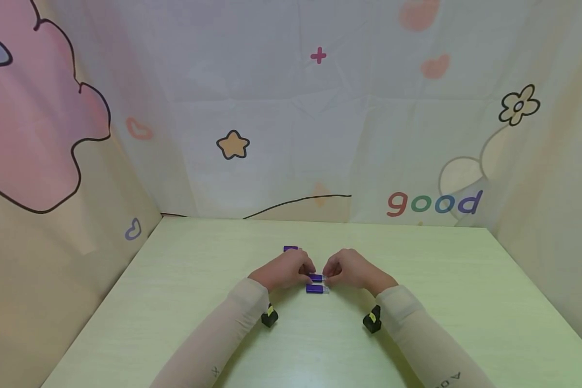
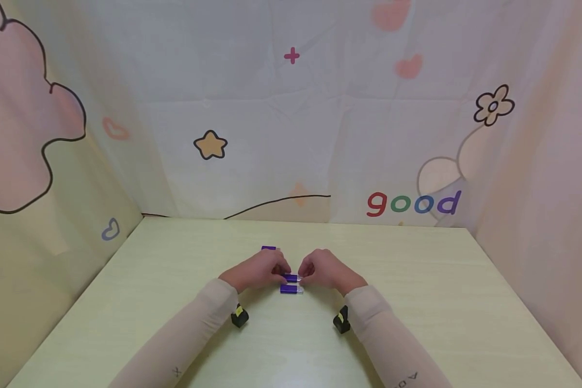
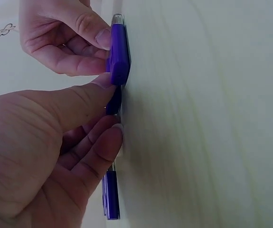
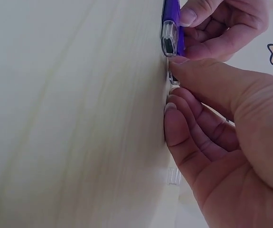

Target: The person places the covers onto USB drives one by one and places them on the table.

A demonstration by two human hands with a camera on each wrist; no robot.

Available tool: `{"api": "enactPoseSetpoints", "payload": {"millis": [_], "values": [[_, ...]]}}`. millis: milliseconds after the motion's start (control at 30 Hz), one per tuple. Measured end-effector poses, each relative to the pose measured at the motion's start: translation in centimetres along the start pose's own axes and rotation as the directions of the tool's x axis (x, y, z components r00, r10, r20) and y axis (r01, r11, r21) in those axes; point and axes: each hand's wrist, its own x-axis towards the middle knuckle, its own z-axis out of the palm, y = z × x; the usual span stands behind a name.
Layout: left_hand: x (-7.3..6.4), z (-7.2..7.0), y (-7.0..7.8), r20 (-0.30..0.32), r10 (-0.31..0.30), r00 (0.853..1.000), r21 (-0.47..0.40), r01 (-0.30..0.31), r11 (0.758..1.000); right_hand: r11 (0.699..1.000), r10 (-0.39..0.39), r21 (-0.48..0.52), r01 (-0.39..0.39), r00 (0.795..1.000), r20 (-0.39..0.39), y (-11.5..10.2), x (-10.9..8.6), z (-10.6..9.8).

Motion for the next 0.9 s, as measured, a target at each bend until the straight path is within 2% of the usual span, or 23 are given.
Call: {"api": "enactPoseSetpoints", "payload": {"millis": [100,300,433,533,733,900], "values": [[-0.2,-0.1,-0.1,-0.028,0.005,1.0,0.016,-0.005,1.0,1.0,-0.01,-0.002,0.01,1.0,-0.013,0.2,-0.1,0.0],[-0.4,-0.8,-0.1,-0.099,0.066,0.993,0.09,-0.058,0.994,0.999,-0.054,-0.005,0.054,0.995,-0.079,0.7,-0.4,-0.5],[-0.6,-1.5,-0.4,-0.111,0.091,0.99,0.155,-0.074,0.985,0.995,-0.101,-0.04,0.096,0.984,-0.149,0.9,-0.7,-1.3],[-0.7,-1.9,-0.9,-0.113,0.101,0.988,0.235,-0.073,0.969,0.993,-0.113,-0.064,0.103,0.977,-0.18,0.9,-0.9,-2.0],[-0.6,-2.3,-1.9,-0.124,0.081,0.989,0.333,-0.035,0.942,0.994,-0.083,-0.082,0.071,0.984,-0.156,1.6,-1.2,-2.9],[-0.5,-2.4,-2.4,-0.117,0.054,0.992,0.36,-0.008,0.933,0.99,-0.051,-0.136,0.035,0.992,-0.119,2.5,-1.1,-3.2]]}}
